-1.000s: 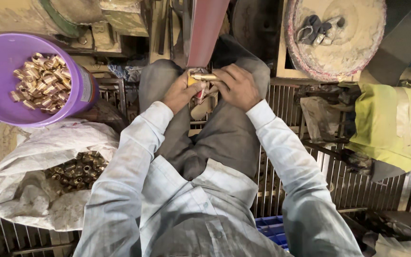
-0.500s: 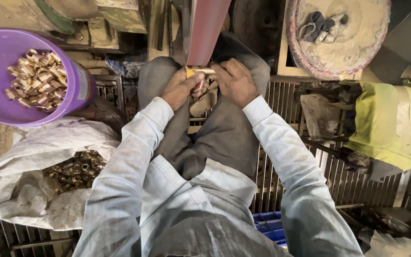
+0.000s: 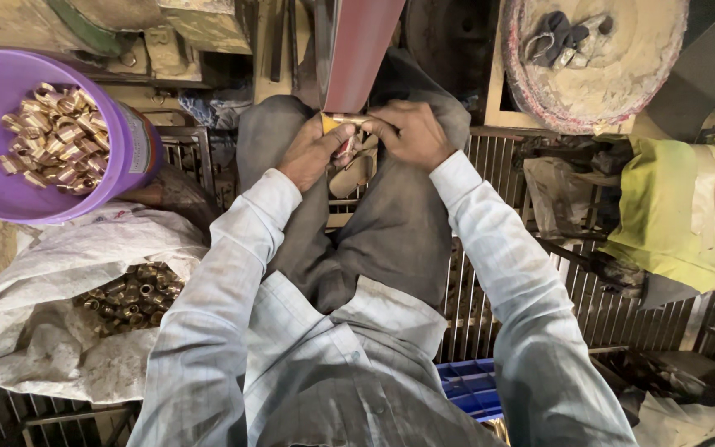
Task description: The person repeatedly picks small brass-colored metal parts from a white sack, presses them against a vertical belt sander to smooth their surfaces, and then places the finished parts into a purple bucket. The process is repeated continuously throughout the clip.
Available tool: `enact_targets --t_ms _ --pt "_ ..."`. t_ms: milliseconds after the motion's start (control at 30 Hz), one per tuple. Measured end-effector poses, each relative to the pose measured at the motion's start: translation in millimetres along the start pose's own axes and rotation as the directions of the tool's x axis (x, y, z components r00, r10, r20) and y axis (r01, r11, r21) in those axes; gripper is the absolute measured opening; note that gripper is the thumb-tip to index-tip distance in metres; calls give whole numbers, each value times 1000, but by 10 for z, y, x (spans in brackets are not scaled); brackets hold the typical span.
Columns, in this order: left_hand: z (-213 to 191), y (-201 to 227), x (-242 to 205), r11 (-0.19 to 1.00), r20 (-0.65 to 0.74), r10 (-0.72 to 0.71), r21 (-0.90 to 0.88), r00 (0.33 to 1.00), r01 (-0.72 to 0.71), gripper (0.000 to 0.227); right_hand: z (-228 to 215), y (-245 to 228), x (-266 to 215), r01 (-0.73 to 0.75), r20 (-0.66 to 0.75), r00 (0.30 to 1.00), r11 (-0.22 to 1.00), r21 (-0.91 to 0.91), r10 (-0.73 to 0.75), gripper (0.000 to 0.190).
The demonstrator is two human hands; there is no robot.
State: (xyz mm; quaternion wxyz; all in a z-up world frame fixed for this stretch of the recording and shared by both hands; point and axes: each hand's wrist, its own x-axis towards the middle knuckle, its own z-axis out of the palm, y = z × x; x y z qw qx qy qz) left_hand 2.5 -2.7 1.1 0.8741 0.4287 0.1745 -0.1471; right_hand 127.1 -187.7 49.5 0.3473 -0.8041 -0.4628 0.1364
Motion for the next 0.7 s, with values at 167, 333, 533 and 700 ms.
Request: enact_targets --t_ms 167,333,533,700 --pt "24 49 -17 999 -18 -37 22 999 37 24 -36 23 40 -135 113 986 985 105 123 22" --pt "32 48 -6 998 -50 -54 17 997 55 24 -29 107 103 -411 275 887 906 103 371 39" --pt "-18 -42 30 1000 -21 -26 -19 999 25 25 -40 215 155 -554 437 814 738 387 382 38" --pt "-33 -62 23 1000 30 -1 -29 1000 2 24 -233 137 290 -869 778 493 187 458 388 41"
